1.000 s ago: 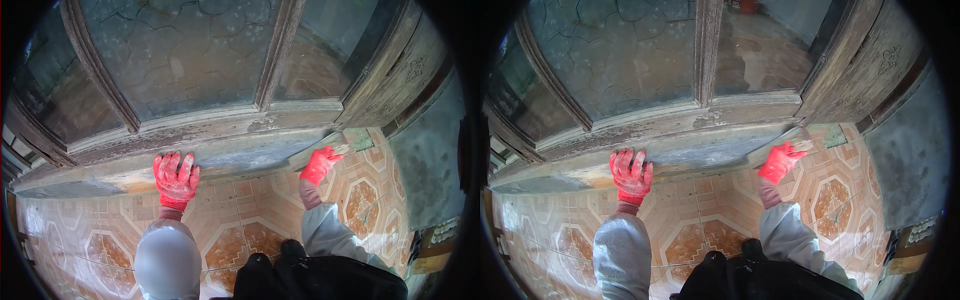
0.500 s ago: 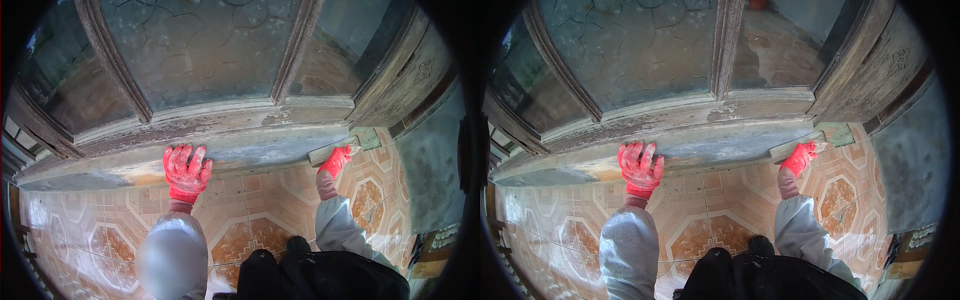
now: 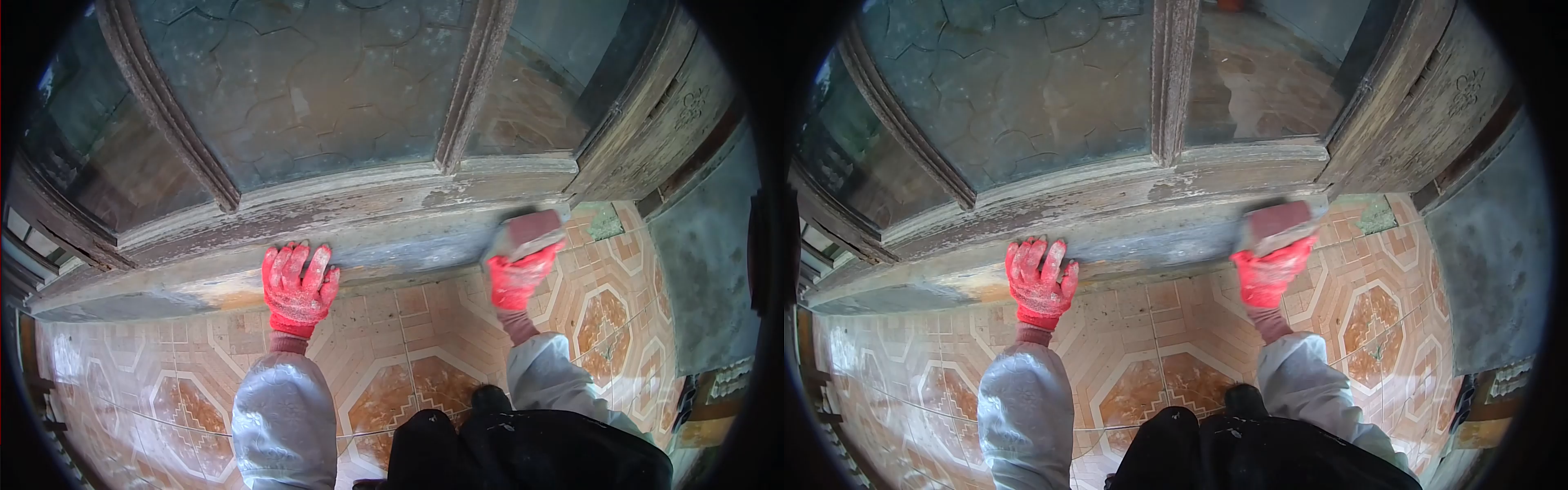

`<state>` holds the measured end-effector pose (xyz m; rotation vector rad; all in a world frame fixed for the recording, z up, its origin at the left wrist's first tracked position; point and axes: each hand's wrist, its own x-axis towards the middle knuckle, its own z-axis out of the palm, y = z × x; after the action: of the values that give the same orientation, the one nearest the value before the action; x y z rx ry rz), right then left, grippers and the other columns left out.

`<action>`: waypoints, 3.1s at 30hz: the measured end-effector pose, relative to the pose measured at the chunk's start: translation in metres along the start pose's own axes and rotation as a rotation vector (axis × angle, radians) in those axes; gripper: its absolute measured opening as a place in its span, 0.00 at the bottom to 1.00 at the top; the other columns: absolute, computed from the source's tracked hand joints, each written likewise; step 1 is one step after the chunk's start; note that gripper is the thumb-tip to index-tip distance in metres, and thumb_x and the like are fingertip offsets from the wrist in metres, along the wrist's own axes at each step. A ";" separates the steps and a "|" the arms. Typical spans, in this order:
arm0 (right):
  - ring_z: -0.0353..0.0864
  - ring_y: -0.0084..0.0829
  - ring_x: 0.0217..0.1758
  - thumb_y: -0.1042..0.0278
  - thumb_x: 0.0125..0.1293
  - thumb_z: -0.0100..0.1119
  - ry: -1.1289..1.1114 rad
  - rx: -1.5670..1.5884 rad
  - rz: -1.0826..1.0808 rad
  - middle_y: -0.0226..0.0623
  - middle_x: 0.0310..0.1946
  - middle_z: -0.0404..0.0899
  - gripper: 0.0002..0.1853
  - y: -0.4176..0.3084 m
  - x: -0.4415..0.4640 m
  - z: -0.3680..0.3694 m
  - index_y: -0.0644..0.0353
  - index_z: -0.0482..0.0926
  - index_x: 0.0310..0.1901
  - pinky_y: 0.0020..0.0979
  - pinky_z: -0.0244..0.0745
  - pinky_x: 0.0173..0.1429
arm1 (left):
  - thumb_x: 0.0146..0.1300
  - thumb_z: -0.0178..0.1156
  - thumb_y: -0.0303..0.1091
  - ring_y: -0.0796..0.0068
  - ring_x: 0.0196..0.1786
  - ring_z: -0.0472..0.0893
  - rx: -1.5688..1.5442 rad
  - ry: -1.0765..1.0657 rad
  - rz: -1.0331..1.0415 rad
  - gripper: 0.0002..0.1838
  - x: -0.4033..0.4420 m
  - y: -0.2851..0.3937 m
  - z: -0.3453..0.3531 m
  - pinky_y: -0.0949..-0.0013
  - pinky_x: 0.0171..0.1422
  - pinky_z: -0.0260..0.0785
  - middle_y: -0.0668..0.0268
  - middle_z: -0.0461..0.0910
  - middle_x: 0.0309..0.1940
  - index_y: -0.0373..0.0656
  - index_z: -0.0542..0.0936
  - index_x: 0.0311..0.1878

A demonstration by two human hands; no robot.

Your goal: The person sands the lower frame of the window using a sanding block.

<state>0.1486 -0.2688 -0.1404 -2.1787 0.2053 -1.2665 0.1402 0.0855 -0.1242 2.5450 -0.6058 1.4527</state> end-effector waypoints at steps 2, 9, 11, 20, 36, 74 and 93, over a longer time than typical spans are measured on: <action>0.76 0.50 0.52 0.57 0.53 0.65 0.108 0.044 0.551 0.59 0.50 0.73 0.47 0.041 0.026 0.006 0.69 0.50 0.69 0.45 0.70 0.54 | 0.53 0.64 0.44 0.57 0.52 0.72 0.016 0.035 -0.017 0.20 0.002 0.006 0.003 0.44 0.62 0.62 0.62 0.71 0.48 0.52 0.78 0.50; 0.72 0.51 0.55 0.48 0.41 0.74 0.050 0.005 0.245 0.57 0.51 0.70 0.58 -0.028 -0.015 0.019 0.71 0.51 0.68 0.47 0.67 0.57 | 0.54 0.63 0.47 0.58 0.53 0.71 0.039 0.086 -0.031 0.20 -0.001 0.005 0.011 0.45 0.61 0.62 0.63 0.72 0.49 0.53 0.79 0.49; 0.69 0.53 0.57 0.38 0.26 0.79 -0.111 0.074 -0.101 0.55 0.53 0.66 0.68 -0.059 -0.036 0.020 0.69 0.54 0.66 0.49 0.65 0.60 | 0.54 0.63 0.47 0.58 0.53 0.71 0.029 0.064 -0.016 0.20 -0.002 0.002 0.009 0.45 0.60 0.63 0.63 0.72 0.49 0.53 0.79 0.50; 0.69 0.49 0.60 0.59 0.47 0.68 0.132 -0.031 0.459 0.54 0.58 0.64 0.51 0.060 0.021 0.013 0.64 0.50 0.72 0.45 0.66 0.62 | 0.53 0.63 0.46 0.57 0.52 0.72 0.013 0.029 0.013 0.21 -0.001 0.001 0.004 0.45 0.61 0.62 0.62 0.72 0.49 0.52 0.78 0.51; 0.64 0.54 0.66 0.45 0.34 0.79 -0.208 0.100 -0.172 0.57 0.62 0.63 0.66 -0.028 -0.023 0.002 0.68 0.49 0.71 0.46 0.61 0.68 | 0.54 0.62 0.46 0.56 0.50 0.73 0.019 -0.007 0.062 0.20 0.001 -0.005 0.000 0.45 0.58 0.64 0.61 0.71 0.48 0.50 0.78 0.48; 0.67 0.55 0.59 0.30 0.34 0.75 -0.187 0.056 -0.347 0.53 0.55 0.67 0.63 -0.049 -0.007 0.001 0.66 0.58 0.66 0.50 0.63 0.64 | 0.55 0.61 0.47 0.56 0.51 0.73 0.043 0.024 0.055 0.20 -0.004 -0.007 0.006 0.45 0.59 0.63 0.61 0.71 0.48 0.52 0.76 0.49; 0.68 0.55 0.60 0.20 0.31 0.67 -0.317 0.024 -0.486 0.57 0.54 0.69 0.68 -0.063 -0.023 0.013 0.73 0.58 0.64 0.51 0.60 0.65 | 0.56 0.61 0.49 0.58 0.53 0.73 0.026 0.004 0.028 0.20 -0.004 -0.005 0.005 0.46 0.61 0.63 0.63 0.73 0.49 0.54 0.78 0.51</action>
<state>0.1368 -0.2030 -0.1256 -2.4552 -0.4914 -1.1266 0.1441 0.0899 -0.1298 2.5622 -0.6293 1.4841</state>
